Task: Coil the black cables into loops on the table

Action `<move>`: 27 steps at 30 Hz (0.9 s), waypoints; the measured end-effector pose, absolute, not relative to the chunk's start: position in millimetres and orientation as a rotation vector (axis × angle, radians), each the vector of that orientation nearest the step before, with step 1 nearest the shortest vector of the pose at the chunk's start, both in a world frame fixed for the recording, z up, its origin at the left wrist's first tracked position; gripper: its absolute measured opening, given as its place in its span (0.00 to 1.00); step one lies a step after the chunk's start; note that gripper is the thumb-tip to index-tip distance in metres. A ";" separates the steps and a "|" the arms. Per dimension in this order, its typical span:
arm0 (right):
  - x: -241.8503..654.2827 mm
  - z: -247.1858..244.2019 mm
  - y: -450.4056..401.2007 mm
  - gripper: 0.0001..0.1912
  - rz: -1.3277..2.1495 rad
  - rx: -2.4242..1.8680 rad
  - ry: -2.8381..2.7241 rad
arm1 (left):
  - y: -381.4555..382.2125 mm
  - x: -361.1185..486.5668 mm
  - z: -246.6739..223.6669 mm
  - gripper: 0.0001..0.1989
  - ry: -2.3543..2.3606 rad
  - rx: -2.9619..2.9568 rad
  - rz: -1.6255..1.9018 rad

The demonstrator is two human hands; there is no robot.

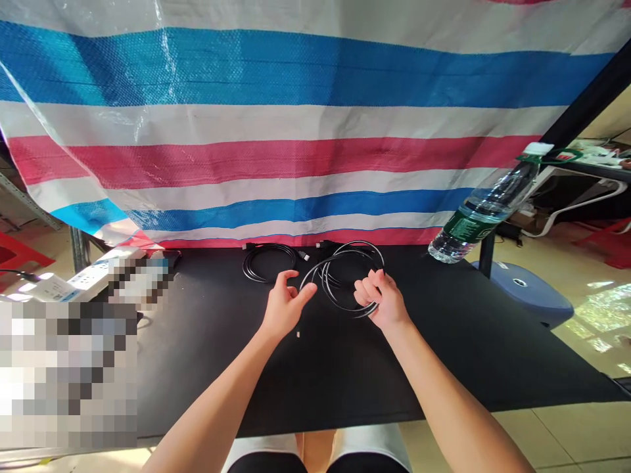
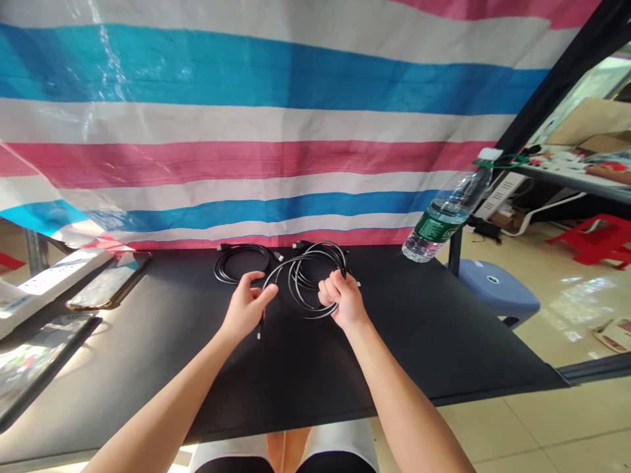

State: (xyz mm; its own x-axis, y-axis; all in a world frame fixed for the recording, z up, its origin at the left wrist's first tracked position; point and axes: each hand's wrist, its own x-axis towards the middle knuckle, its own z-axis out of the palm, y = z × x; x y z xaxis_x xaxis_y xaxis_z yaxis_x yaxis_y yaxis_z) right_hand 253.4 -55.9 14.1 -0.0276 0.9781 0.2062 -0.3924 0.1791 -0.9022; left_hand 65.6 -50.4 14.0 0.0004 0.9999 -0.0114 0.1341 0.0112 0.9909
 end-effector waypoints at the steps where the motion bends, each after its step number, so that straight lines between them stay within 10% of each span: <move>1: 252.7 15.4 -57.0 0.36 1.325 -0.718 -1.047 | -50.7 68.4 12.3 0.25 1.244 1.300 1.034; 16: 241.0 7.9 -65.2 0.29 1.471 -0.558 -1.370 | -50.6 64.7 16.6 0.19 0.996 1.304 1.236; 27: 240.7 1.9 -56.5 0.26 0.538 -1.185 -1.628 | -44.5 43.2 11.1 0.10 1.098 1.517 1.410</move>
State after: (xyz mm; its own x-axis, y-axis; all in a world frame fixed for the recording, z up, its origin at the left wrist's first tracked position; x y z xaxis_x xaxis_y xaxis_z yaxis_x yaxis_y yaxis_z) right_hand 240.7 -56.5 1.9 -0.0086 0.8871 0.4614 0.4375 0.4183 -0.7960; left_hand 43.2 -44.5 11.1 0.0126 0.9452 0.3261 0.0847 -0.3260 0.9416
